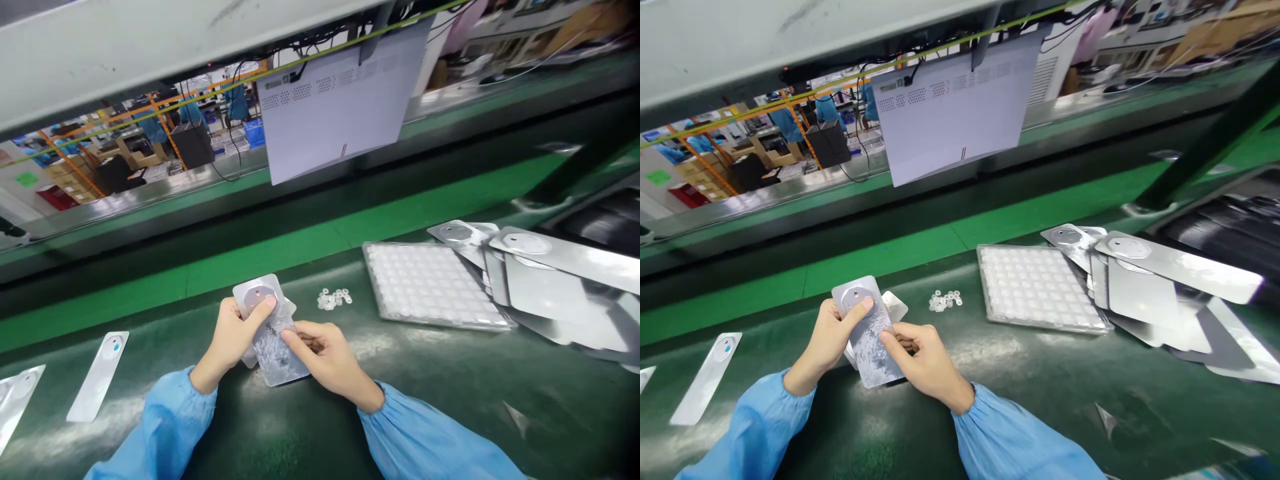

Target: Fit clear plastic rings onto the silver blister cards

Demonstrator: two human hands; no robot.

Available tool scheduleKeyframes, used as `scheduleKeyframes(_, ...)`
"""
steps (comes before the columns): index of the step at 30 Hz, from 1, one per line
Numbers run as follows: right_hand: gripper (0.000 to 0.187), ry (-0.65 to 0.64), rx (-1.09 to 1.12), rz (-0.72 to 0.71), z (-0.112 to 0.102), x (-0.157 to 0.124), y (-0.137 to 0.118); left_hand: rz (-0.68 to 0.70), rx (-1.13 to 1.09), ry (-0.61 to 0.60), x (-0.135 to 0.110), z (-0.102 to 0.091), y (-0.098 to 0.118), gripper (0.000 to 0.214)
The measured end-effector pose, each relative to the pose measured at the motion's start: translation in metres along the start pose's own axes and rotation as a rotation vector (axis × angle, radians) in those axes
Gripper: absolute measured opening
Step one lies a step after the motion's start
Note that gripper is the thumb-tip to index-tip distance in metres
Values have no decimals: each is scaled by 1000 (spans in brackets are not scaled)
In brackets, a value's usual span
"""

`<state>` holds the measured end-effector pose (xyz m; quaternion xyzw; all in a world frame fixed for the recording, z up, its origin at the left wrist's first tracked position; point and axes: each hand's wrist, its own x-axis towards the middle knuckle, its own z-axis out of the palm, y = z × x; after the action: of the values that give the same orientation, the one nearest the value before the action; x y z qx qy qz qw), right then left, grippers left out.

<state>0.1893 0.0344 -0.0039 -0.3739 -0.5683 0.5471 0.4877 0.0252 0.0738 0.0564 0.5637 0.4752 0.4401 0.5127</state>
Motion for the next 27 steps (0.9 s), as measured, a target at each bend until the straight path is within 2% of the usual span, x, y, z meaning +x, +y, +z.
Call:
scheduleKeyframes(8,50,-46,-67,-29,0,-6,-2,-34,-10,-6,-14,-8,-3,40)
scheduleKeyframes(21,48,-117,-124,-64,-2,-5,-6,11,4,31,-12,-5,-2,36)
scheduleKeyframes(27,49,-105,-100,-47,-1,-7,-7,-5,-14,20,-11,-6,-3,38)
